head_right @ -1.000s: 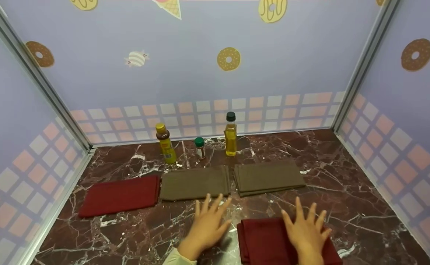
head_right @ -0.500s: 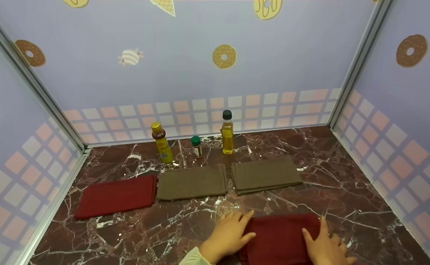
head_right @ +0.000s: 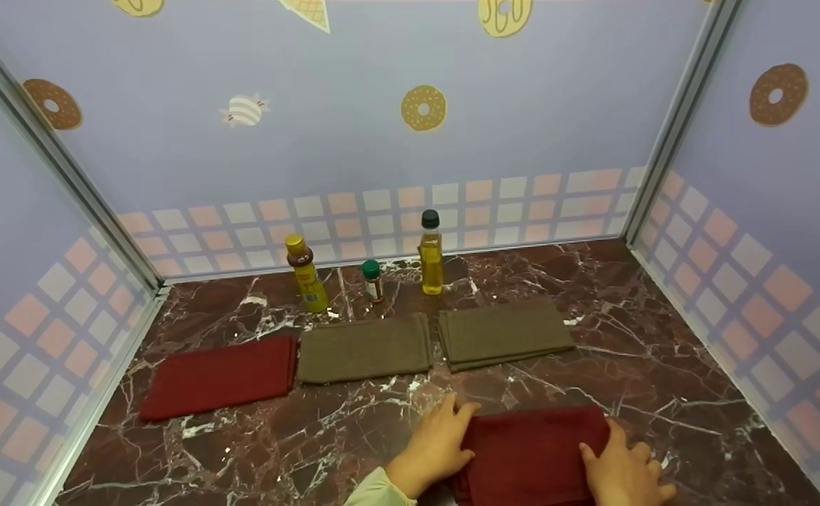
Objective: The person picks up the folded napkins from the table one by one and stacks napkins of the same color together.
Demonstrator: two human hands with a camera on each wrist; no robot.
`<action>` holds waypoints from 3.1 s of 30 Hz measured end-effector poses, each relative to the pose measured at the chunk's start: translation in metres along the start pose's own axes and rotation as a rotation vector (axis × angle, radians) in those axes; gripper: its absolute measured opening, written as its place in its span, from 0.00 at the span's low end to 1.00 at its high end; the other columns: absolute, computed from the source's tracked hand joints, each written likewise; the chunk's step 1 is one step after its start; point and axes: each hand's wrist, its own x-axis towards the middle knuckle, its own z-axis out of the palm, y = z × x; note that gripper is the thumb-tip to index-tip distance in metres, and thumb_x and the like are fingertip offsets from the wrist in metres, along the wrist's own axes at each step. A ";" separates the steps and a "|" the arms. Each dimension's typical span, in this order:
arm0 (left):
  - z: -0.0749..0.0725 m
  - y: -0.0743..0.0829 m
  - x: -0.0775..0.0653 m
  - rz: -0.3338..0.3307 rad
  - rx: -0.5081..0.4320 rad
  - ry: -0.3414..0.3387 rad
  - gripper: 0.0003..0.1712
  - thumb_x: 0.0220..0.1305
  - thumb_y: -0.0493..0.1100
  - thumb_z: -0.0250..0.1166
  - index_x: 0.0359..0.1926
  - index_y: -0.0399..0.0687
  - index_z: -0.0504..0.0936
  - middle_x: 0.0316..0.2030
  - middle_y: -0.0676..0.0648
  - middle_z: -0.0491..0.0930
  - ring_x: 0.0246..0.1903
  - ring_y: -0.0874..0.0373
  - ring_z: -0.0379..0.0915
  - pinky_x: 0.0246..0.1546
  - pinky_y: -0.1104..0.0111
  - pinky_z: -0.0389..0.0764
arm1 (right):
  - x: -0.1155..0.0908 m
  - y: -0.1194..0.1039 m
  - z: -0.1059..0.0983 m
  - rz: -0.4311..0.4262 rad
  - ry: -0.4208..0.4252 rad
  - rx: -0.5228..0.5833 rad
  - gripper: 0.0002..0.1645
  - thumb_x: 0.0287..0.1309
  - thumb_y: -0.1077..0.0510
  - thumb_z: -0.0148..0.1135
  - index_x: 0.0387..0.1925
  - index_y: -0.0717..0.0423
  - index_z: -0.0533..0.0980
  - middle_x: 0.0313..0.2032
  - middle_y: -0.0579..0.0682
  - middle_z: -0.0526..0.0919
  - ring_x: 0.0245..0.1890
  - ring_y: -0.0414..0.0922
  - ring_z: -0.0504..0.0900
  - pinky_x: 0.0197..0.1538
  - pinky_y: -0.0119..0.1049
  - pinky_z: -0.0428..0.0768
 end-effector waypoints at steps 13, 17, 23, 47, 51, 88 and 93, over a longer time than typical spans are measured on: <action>-0.005 -0.015 0.001 -0.086 -0.052 -0.107 0.28 0.39 0.61 0.80 0.42 0.56 0.86 0.45 0.58 0.83 0.47 0.60 0.78 0.48 0.67 0.76 | -0.006 -0.005 -0.004 -0.121 0.011 -0.012 0.31 0.68 0.32 0.46 0.33 0.56 0.73 0.39 0.67 0.75 0.46 0.74 0.68 0.46 0.74 0.57; -0.010 -0.021 -0.002 -0.083 -0.048 -0.123 0.17 0.40 0.57 0.78 0.26 0.55 0.83 0.34 0.58 0.82 0.39 0.60 0.79 0.39 0.67 0.77 | -0.006 -0.009 -0.005 -0.126 -0.003 -0.029 0.41 0.66 0.26 0.41 0.37 0.59 0.78 0.43 0.70 0.78 0.46 0.74 0.70 0.45 0.74 0.60; -0.017 -0.032 -0.010 -0.088 -0.068 -0.122 0.12 0.41 0.51 0.76 0.25 0.53 0.84 0.32 0.55 0.84 0.40 0.59 0.79 0.43 0.69 0.76 | -0.009 -0.021 -0.004 -0.148 -0.013 0.006 0.46 0.63 0.22 0.40 0.34 0.59 0.79 0.35 0.64 0.82 0.39 0.67 0.77 0.46 0.75 0.58; -0.047 -0.157 -0.056 -0.443 -0.460 0.070 0.23 0.46 0.41 0.71 0.44 0.45 0.73 0.30 0.41 0.81 0.27 0.40 0.78 0.26 0.50 0.75 | -0.022 -0.146 0.050 -0.510 0.093 0.061 0.22 0.65 0.39 0.59 0.24 0.50 0.77 0.26 0.47 0.77 0.26 0.46 0.74 0.32 0.47 0.73; -0.049 -0.181 -0.071 -0.499 -0.475 0.135 0.23 0.47 0.39 0.70 0.46 0.46 0.73 0.32 0.40 0.81 0.28 0.40 0.78 0.28 0.49 0.75 | -0.027 -0.170 0.065 -0.587 0.118 0.060 0.18 0.62 0.43 0.63 0.23 0.49 0.78 0.28 0.47 0.79 0.28 0.46 0.76 0.35 0.49 0.74; -0.072 -0.322 -0.163 -0.740 -0.400 0.573 0.11 0.64 0.29 0.61 0.47 0.36 0.84 0.47 0.33 0.81 0.50 0.32 0.76 0.49 0.42 0.75 | -0.069 -0.321 0.167 -1.056 0.002 0.215 0.14 0.60 0.63 0.62 0.47 0.51 0.84 0.41 0.44 0.75 0.39 0.44 0.79 0.43 0.43 0.78; -0.075 -0.338 -0.166 -0.763 -0.403 0.461 0.23 0.61 0.29 0.61 0.58 0.38 0.81 0.59 0.29 0.73 0.58 0.29 0.69 0.53 0.40 0.72 | -0.072 -0.339 0.177 -1.040 -0.043 0.235 0.19 0.60 0.64 0.59 0.53 0.54 0.83 0.44 0.45 0.74 0.44 0.46 0.78 0.48 0.43 0.79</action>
